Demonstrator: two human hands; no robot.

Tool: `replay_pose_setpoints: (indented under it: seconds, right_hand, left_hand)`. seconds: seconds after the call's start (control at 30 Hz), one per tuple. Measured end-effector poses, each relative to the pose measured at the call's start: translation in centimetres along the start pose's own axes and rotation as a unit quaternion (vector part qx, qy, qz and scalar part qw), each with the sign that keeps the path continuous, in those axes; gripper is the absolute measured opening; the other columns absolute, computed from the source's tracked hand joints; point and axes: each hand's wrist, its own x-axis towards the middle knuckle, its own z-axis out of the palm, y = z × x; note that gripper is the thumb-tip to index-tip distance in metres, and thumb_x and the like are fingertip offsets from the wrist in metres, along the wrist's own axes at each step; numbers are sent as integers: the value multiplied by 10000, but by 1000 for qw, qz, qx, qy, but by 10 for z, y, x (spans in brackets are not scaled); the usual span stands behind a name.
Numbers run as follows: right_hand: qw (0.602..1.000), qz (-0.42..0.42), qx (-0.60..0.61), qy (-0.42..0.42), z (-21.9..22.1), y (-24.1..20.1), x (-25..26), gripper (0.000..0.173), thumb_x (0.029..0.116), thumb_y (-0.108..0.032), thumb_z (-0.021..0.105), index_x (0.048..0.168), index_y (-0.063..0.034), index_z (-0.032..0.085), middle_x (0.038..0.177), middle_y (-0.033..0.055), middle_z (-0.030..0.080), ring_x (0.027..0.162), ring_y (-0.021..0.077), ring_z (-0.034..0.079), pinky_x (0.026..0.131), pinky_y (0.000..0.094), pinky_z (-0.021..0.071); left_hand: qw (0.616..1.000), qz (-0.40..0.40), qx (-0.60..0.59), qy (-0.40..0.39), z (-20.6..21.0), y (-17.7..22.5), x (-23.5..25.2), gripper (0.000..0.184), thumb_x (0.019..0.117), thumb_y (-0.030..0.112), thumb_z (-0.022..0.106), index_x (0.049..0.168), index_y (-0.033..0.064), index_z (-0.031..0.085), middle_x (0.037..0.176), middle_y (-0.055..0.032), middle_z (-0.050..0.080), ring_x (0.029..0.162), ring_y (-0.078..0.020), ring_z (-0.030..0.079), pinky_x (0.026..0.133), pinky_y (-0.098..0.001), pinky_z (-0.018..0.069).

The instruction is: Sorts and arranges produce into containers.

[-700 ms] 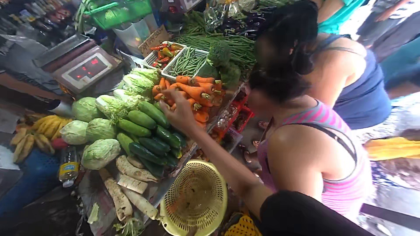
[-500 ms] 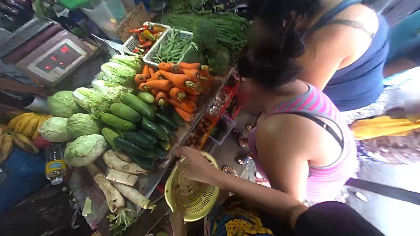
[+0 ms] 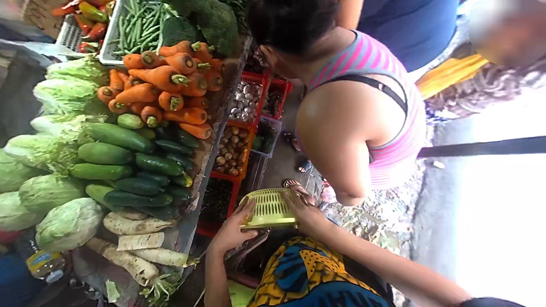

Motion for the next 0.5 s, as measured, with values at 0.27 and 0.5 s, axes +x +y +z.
replay_pose_setpoints:
  seconds: [0.27,0.5]
  right_hand:
    - [980,68,-18,188,-1,49,-154,1183,647,98,851,1623,-312,322,1672,191,284,1347,551,496,715,646,591]
    - [882,264,151,360,21,102,-351,928,769,-13,719,1609,-219,384,1653,144,354,1275,449,603,866,679,561]
  left_hand:
    - [981,-133,20,-142,-5,-13,74,870,862,-38,652,1625,119,264,1629,-161,357,1475,-324,397,1168,-517,394]
    - [905,-187,233,-302,113,-33,157,628,990,53,566,1584,128,379,1553,-207,453,1415,-373,463,1152,-563,383]
